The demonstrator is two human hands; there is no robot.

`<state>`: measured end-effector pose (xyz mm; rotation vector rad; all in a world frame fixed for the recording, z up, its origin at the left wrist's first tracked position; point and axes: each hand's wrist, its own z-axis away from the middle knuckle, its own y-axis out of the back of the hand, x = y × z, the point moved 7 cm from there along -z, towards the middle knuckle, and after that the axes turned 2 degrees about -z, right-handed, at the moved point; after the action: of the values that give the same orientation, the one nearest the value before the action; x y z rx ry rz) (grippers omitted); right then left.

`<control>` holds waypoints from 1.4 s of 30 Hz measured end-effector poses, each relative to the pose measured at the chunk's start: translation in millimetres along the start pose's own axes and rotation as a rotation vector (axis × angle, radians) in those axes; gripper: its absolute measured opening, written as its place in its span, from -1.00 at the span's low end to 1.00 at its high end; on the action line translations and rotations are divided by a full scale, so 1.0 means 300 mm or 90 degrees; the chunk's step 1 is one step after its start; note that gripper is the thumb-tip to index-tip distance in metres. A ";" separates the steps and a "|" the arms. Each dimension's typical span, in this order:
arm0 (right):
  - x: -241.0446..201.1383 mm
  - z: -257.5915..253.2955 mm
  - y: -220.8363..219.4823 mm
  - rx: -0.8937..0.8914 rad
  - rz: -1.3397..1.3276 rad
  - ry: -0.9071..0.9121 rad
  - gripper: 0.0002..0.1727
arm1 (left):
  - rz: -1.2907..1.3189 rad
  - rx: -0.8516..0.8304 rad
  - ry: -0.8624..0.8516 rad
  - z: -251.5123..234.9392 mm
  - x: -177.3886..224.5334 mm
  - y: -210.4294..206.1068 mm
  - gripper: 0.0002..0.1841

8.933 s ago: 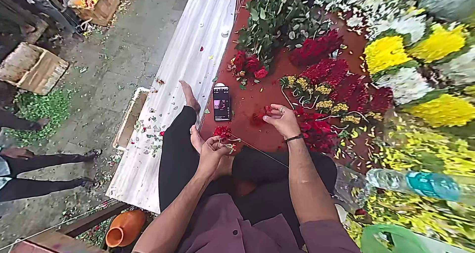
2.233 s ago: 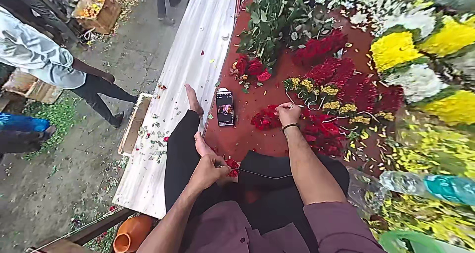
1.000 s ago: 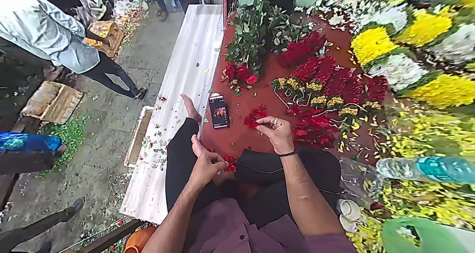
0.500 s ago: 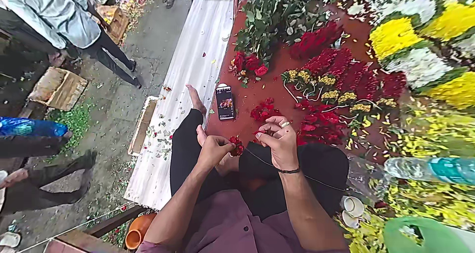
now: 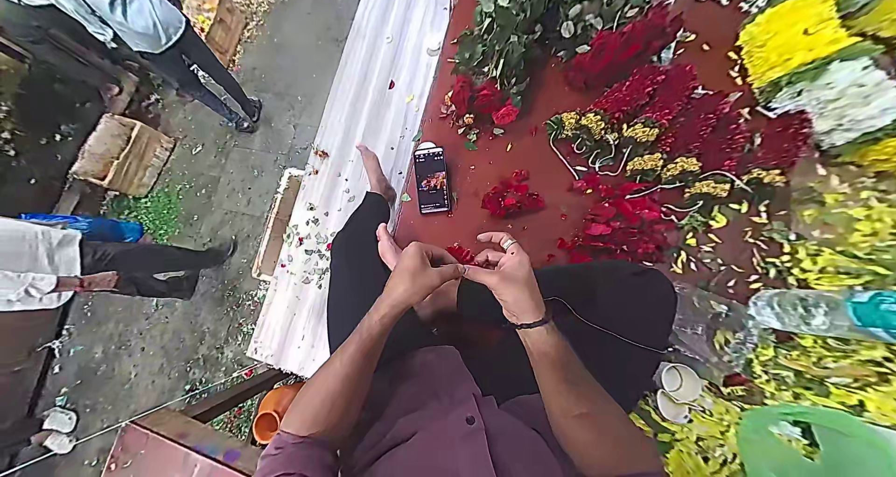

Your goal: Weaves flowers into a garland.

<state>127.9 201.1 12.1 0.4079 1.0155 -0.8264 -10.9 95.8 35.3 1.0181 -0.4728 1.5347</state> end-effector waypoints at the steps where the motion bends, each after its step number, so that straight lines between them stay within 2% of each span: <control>1: 0.011 -0.002 0.002 -0.006 0.012 -0.009 -0.13 | -0.001 -0.003 -0.001 -0.001 -0.004 -0.002 -0.86; 6: 0.016 -0.032 0.049 -0.081 0.089 -0.014 0.11 | -0.036 0.012 0.040 -0.011 -0.016 0.026 -0.84; 9: 0.023 -0.033 0.020 -0.209 0.203 0.029 0.08 | -0.058 0.014 0.072 -0.008 -0.013 0.055 -0.82; 11: 0.043 -0.032 0.003 -0.245 0.203 0.052 -0.17 | -0.074 0.017 0.091 -0.011 -0.016 0.075 -0.81; 14: 0.013 -0.047 0.040 -0.195 0.240 0.126 -0.77 | -0.089 0.043 0.119 -0.012 -0.025 0.118 -0.76; 15: -0.003 -0.046 0.047 -0.204 0.246 0.150 -0.83 | -0.094 0.057 0.126 -0.010 -0.032 0.131 -0.74; 17: -0.033 -0.023 0.028 -0.281 0.224 0.183 -0.83 | -0.134 0.083 0.131 -0.012 -0.035 0.147 -0.70; 19: -0.068 0.023 -0.015 -0.366 0.159 0.209 -0.84 | -0.241 0.075 0.131 -0.007 0.005 0.141 -0.72; 21: -0.114 0.051 -0.029 -0.377 0.094 0.253 -0.86 | -0.386 -0.021 0.098 0.014 0.076 0.092 -0.76; 23: -0.146 0.035 -0.006 -0.327 0.046 0.284 -0.88 | -0.439 -0.212 0.022 0.054 0.155 0.011 -0.79; 25: -0.126 -0.001 0.016 -0.313 -0.007 0.254 -0.91 | -0.336 -0.355 -0.109 0.096 0.257 -0.051 -0.84; 26: -0.103 -0.014 0.021 -0.324 -0.058 0.217 -0.93 | -0.228 -0.371 -0.175 0.100 0.306 -0.065 -0.87; 27: -0.079 -0.015 0.024 -0.334 -0.113 0.170 -0.93 | -0.125 -0.347 -0.218 0.089 0.346 -0.067 -0.88; 29: -0.042 0.021 0.025 -0.309 -0.157 0.106 -0.97 | -0.040 -0.208 -0.239 0.040 0.377 -0.042 -0.84; 32: -0.057 0.034 -0.034 -0.387 -0.179 0.162 -0.90 | -0.129 0.043 -0.174 -0.025 0.318 0.026 -0.82; 34: -0.078 0.037 -0.046 -0.403 -0.145 0.210 -0.88 | -0.193 0.129 -0.104 -0.049 0.224 0.055 -0.82; 36: -0.081 0.033 -0.039 -0.370 -0.099 0.223 -0.88 | -0.199 0.123 -0.041 -0.048 0.121 0.061 -0.79; 39: -0.077 0.011 -0.001 -0.314 -0.056 0.205 -0.88 | -0.141 0.025 0.019 -0.008 0.023 0.065 -0.77; 42: -0.076 -0.013 0.042 -0.276 -0.068 0.159 -0.90 | -0.063 -0.069 0.030 0.032 -0.022 0.064 -0.81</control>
<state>129.2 221.2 29.3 0.0852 1.4212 -0.6346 -25.9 79.9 39.9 0.9067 -0.4597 1.4267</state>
